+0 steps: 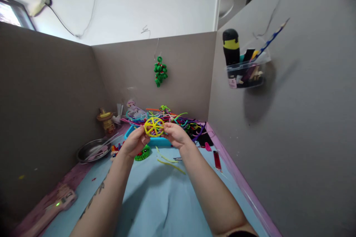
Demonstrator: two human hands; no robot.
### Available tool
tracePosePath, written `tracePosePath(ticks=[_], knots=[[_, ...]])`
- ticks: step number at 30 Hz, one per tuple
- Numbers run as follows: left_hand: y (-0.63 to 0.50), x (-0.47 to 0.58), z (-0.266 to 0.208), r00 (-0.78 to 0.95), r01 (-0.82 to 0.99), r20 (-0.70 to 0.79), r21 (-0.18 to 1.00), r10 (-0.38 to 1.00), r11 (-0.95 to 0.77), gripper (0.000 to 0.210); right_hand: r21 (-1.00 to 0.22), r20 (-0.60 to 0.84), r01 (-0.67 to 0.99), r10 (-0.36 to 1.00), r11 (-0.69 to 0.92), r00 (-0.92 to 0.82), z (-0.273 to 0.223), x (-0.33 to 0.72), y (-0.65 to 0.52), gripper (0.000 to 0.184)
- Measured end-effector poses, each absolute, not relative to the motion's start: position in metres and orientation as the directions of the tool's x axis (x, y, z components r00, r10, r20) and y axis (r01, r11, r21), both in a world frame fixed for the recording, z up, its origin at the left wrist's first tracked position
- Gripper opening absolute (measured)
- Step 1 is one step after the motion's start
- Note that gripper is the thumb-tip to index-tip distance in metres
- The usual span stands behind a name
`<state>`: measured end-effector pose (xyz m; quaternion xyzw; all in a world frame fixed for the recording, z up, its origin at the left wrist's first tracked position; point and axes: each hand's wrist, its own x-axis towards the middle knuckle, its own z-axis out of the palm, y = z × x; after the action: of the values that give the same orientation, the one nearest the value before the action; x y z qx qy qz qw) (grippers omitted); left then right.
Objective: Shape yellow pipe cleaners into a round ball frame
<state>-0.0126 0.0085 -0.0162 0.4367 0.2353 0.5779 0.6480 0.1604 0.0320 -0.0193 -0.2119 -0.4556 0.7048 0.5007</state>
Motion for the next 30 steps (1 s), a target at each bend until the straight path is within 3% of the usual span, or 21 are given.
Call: tracePosePath(ticks=[9, 13, 17, 21, 30], knots=[[0.008, -0.021, -0.012, 0.222, -0.532, 0.188, 0.846, 0.957, -0.043, 0.019, -0.913, 0.194, -0.408, 0.896, 0.016, -0.399, -0.012, 0.163, 0.023, 0.025], [0.01, -0.017, -0.013, 0.128, -0.499, 0.177, 0.862, 0.976, -0.091, 0.021, -0.897, 0.225, -0.441, 0.899, 0.04, -0.377, -0.008, 0.16, 0.015, 0.053], [0.008, -0.009, -0.013, 0.076, -0.462, 0.22, 0.872, 0.973, -0.161, 0.02, -0.903, 0.306, -0.394, 0.9, 0.171, -0.312, -0.009, 0.152, 0.011, 0.075], [0.002, -0.004, -0.009, 0.149, -0.527, 0.25, 0.839, 0.957, -0.137, 0.016, -0.905, 0.334, -0.361, 0.899, 0.223, -0.283, -0.013, 0.147, 0.013, 0.071], [-0.003, -0.006, -0.006, 0.291, -0.661, 0.251, 0.751, 0.923, 0.004, 0.017, -0.918, 0.261, -0.367, 0.924, 0.149, -0.278, -0.013, 0.147, 0.016, 0.071]])
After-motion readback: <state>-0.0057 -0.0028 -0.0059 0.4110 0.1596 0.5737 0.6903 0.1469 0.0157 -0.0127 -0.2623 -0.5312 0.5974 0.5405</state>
